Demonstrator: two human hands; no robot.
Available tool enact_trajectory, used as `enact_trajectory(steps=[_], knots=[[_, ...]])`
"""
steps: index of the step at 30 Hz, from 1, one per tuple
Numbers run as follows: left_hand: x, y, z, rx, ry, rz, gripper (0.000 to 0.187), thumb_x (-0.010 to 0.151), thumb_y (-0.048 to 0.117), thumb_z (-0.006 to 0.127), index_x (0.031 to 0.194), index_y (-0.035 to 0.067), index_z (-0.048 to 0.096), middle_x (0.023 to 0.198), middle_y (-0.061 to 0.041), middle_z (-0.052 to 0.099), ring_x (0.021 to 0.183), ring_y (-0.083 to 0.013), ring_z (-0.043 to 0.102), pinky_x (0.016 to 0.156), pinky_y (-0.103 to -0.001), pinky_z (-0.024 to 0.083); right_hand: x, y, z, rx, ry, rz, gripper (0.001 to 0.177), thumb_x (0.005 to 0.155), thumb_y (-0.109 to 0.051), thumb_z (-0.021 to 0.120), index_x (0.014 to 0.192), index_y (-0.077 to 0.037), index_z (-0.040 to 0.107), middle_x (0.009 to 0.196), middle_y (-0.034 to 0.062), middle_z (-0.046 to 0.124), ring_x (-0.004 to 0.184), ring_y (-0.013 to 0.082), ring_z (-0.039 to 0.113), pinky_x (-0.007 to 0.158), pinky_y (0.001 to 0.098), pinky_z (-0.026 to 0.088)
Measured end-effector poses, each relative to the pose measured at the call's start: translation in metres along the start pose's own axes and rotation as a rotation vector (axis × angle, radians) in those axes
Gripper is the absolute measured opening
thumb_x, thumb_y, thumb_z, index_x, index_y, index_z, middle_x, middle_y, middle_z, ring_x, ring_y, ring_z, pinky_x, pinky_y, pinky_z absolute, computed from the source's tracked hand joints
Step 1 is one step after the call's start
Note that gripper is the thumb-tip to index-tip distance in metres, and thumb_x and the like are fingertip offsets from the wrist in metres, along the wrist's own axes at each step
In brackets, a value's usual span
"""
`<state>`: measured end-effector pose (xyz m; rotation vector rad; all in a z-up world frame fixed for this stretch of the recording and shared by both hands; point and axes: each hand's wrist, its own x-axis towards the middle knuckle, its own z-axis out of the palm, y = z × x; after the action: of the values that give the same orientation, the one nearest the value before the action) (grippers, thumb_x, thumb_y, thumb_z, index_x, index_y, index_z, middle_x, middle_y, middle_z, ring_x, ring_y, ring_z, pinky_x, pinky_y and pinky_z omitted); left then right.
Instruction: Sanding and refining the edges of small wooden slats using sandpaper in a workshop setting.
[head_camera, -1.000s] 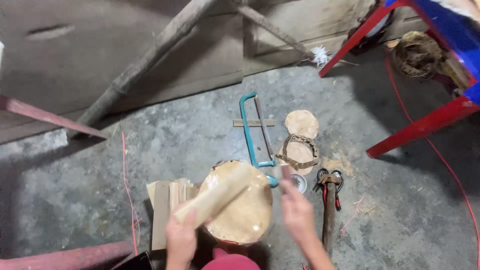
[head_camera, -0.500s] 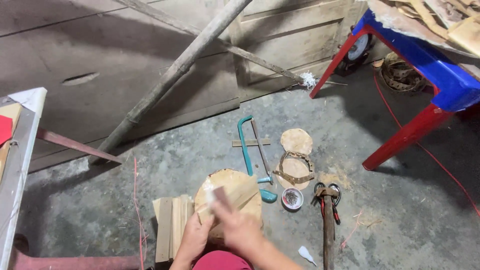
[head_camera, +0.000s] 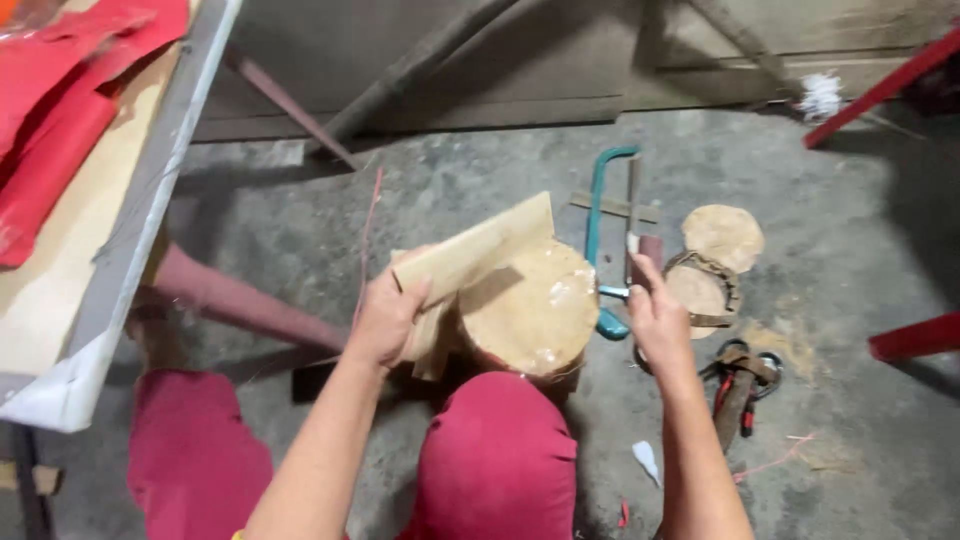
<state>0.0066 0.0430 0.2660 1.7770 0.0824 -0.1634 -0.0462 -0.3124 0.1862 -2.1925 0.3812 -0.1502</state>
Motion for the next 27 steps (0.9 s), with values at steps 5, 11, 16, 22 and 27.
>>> enact_trajectory(steps=[5,11,16,22,27], knots=[[-0.008,0.008,-0.024,-0.504,0.095,0.048,0.040,0.098,0.005,0.063,0.138,0.005,0.060,0.119,-0.011,0.070,0.103,-0.0190,0.069,0.091,-0.043,0.063,-0.006,-0.010,0.002,0.370,0.025,0.014,0.047,0.104,-0.013,0.050,0.149,-0.023,0.058,0.066,0.0088,0.060,0.062,0.0206,0.059,0.059,0.0336,0.053],[-0.011,-0.006,-0.023,-0.647,0.197,-0.037,0.043,0.095,0.003,0.067,0.137,0.007,0.061,0.120,-0.014,0.069,0.103,-0.0282,0.072,0.086,-0.049,0.066,0.008,0.012,-0.020,0.521,0.028,-0.087,0.048,0.106,-0.006,0.043,0.150,-0.020,0.054,0.062,0.0119,0.050,0.046,0.0184,0.047,0.042,0.0272,0.039],[0.019,0.013,0.005,-0.468,0.036,-0.003,0.042,0.095,0.004,0.067,0.137,0.009,0.065,0.118,-0.012,0.067,0.102,-0.0229,0.067,0.084,-0.045,0.066,0.008,0.032,-0.029,0.550,0.087,-0.116,0.044,0.106,-0.011,0.046,0.149,-0.016,0.054,0.066,0.0148,0.058,0.049,0.0187,0.053,0.041,0.0281,0.038],[0.021,0.082,0.022,-0.014,-0.103,0.072,0.041,0.089,0.022,0.075,0.129,0.032,0.074,0.110,-0.005,0.077,0.098,-0.0200,0.074,0.081,-0.039,0.064,-0.003,0.009,-0.031,0.493,0.104,-0.132,0.045,0.101,-0.010,0.050,0.145,-0.015,0.058,0.060,0.0175,0.060,0.044,0.0243,0.057,0.037,0.0313,0.038],[0.017,0.087,0.032,0.016,-0.173,0.034,0.047,0.082,0.018,0.077,0.126,0.033,0.076,0.107,-0.003,0.079,0.095,-0.0174,0.075,0.082,-0.037,0.062,-0.014,-0.022,-0.031,0.474,0.043,-0.127,0.043,0.100,-0.012,0.052,0.141,-0.020,0.062,0.055,0.0173,0.061,0.041,0.0233,0.056,0.034,0.0297,0.038]])
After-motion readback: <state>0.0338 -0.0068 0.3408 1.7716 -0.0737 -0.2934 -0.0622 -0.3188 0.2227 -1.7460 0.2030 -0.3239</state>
